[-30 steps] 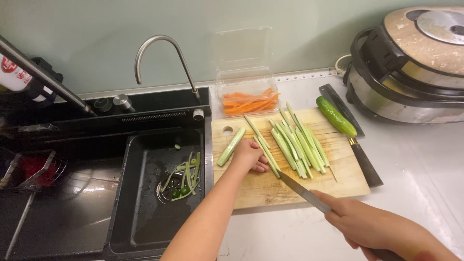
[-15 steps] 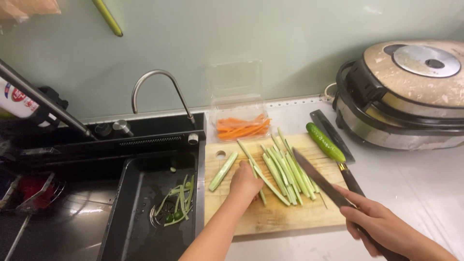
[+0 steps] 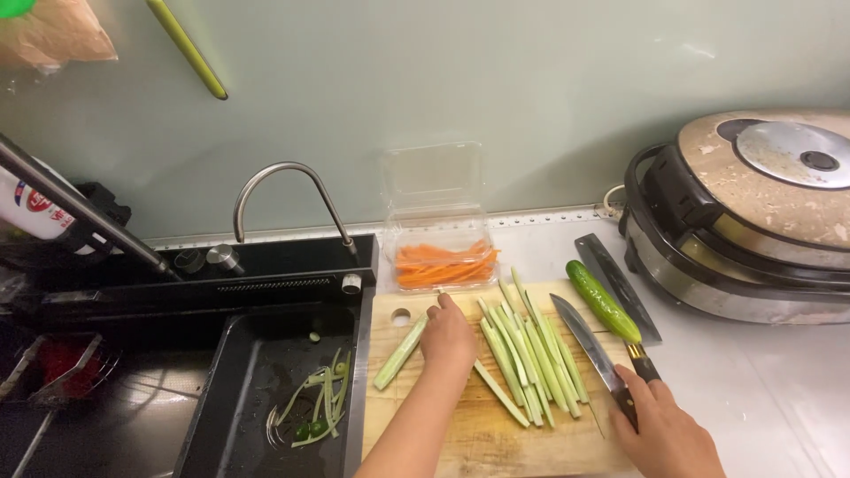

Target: Slice cucumbers into sticks on a wooden cutting board.

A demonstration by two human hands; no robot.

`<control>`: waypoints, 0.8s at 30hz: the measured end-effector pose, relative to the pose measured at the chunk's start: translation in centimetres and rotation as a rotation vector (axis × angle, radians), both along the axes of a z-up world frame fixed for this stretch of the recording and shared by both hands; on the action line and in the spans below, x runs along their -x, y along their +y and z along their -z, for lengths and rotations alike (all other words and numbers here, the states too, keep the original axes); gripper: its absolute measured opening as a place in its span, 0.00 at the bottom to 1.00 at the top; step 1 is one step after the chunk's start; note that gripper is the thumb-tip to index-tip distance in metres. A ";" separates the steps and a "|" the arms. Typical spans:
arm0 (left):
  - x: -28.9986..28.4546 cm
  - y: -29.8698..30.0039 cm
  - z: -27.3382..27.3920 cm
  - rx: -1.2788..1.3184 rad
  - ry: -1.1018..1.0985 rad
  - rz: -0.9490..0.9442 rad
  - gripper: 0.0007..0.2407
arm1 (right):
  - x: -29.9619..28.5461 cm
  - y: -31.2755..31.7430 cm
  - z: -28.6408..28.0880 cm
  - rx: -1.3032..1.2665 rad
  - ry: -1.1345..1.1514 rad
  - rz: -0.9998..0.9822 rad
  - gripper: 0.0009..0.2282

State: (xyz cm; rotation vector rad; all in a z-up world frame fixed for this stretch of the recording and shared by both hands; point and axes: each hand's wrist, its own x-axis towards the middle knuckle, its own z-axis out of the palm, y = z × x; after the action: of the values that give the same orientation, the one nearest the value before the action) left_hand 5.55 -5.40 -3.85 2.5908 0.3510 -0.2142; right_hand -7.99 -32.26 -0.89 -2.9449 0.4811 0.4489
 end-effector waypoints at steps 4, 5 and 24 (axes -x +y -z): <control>0.4 -0.6 -2.1 -0.030 0.057 0.016 0.30 | -0.5 -0.7 1.0 0.002 -0.026 -0.002 0.31; 0.7 -0.7 -2.6 -0.047 0.095 0.034 0.30 | -0.4 -0.6 0.8 -0.003 -0.035 -0.006 0.30; 7.7 -2.3 -0.8 0.393 0.157 0.157 0.24 | -9.8 9.3 -1.0 -0.171 -0.077 -0.139 0.45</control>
State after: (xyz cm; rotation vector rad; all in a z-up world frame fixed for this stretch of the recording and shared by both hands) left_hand -2.18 -7.74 -3.01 2.2175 0.1410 -0.4928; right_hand 1.76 -22.95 0.08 -2.8274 0.2186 0.3691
